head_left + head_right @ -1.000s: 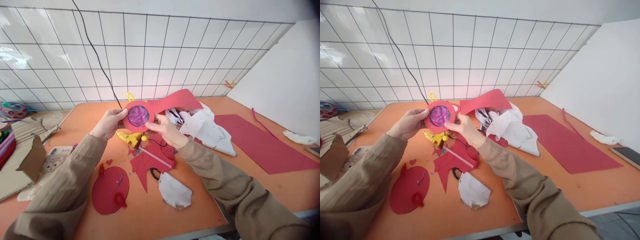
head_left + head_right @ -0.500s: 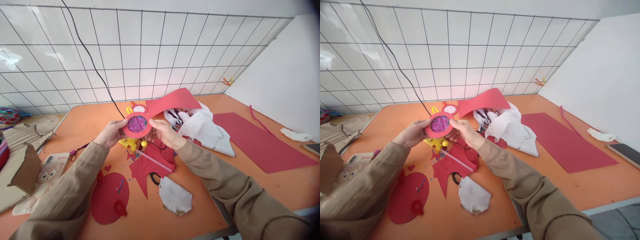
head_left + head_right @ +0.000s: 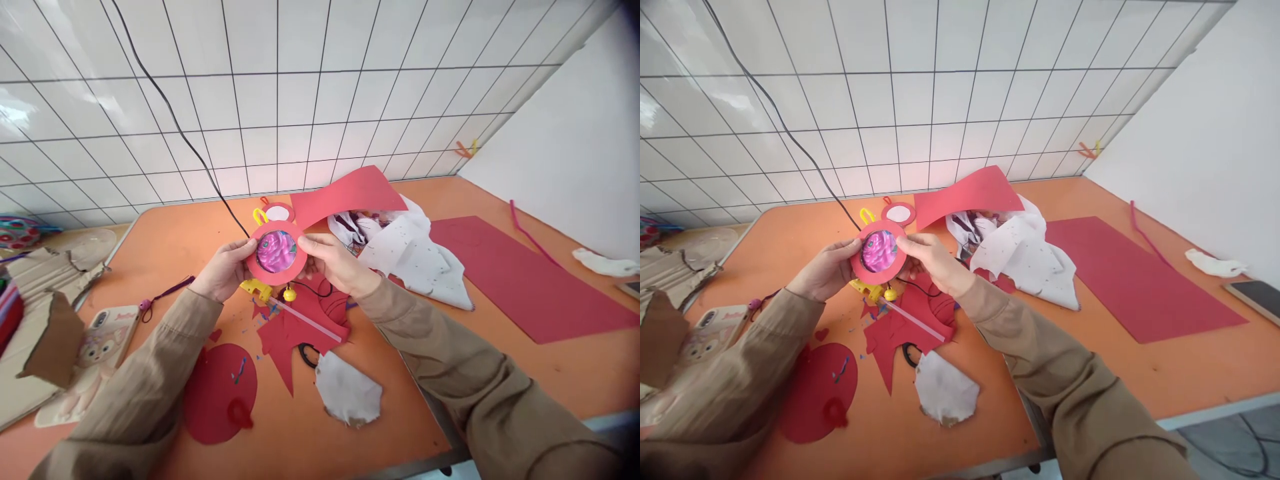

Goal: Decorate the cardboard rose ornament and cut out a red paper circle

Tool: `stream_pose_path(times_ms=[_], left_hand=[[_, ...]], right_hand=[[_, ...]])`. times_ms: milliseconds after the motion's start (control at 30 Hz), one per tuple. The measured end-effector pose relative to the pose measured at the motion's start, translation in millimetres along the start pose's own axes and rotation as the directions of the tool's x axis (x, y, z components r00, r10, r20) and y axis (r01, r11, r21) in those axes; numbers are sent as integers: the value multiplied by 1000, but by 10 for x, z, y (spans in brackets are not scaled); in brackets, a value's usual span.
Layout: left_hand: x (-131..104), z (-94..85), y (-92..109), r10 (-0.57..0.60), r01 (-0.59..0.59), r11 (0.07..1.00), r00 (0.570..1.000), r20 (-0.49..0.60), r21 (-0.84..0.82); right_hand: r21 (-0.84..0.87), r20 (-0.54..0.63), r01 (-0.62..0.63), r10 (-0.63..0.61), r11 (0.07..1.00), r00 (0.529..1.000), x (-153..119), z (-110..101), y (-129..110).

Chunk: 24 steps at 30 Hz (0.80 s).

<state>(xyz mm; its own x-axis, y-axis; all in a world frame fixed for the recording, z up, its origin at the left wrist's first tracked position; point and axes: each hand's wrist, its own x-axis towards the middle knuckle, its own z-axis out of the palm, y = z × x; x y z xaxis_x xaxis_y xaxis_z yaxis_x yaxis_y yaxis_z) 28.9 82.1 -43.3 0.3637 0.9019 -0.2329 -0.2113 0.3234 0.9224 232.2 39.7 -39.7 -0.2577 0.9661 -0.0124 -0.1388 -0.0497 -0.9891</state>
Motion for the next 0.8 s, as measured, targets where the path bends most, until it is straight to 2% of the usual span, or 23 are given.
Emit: stream_pose_path(times_ms=[67, 133, 233, 333, 400, 567, 800], left_hand=[[-12, 21, -15, 20, -20, 1000, 1000, 1, 21], [-35, 59, -29, 53, -53, 998, 999, -2, 45], [-95, 147, -37, 112, -112, 990, 994, -1, 82], [-157, 239, -46, 167, -167, 981, 986, 6, 101], [-177, 277, -64, 197, -196, 975, 980, 6, 104], [-161, 275, -93, 218, -216, 971, 976, -7, 107], [-124, 212, -24, 230, -230, 966, 973, 15, 116]], right_hand=[[-96, -39, 49, -53, 994, 998, -26, 30, -38], [-293, -99, 151, -186, 944, 978, -58, 65, -65], [-622, -106, 272, -424, 734, 899, -111, 117, -72], [-788, -31, 309, -536, 532, 844, -167, 162, -40], [-835, 17, 316, -554, 450, 833, -203, 192, -13], [-891, 94, 329, -582, 313, 808, -266, 246, 21], [-894, 178, 389, -620, 223, 764, -272, 260, 86]])
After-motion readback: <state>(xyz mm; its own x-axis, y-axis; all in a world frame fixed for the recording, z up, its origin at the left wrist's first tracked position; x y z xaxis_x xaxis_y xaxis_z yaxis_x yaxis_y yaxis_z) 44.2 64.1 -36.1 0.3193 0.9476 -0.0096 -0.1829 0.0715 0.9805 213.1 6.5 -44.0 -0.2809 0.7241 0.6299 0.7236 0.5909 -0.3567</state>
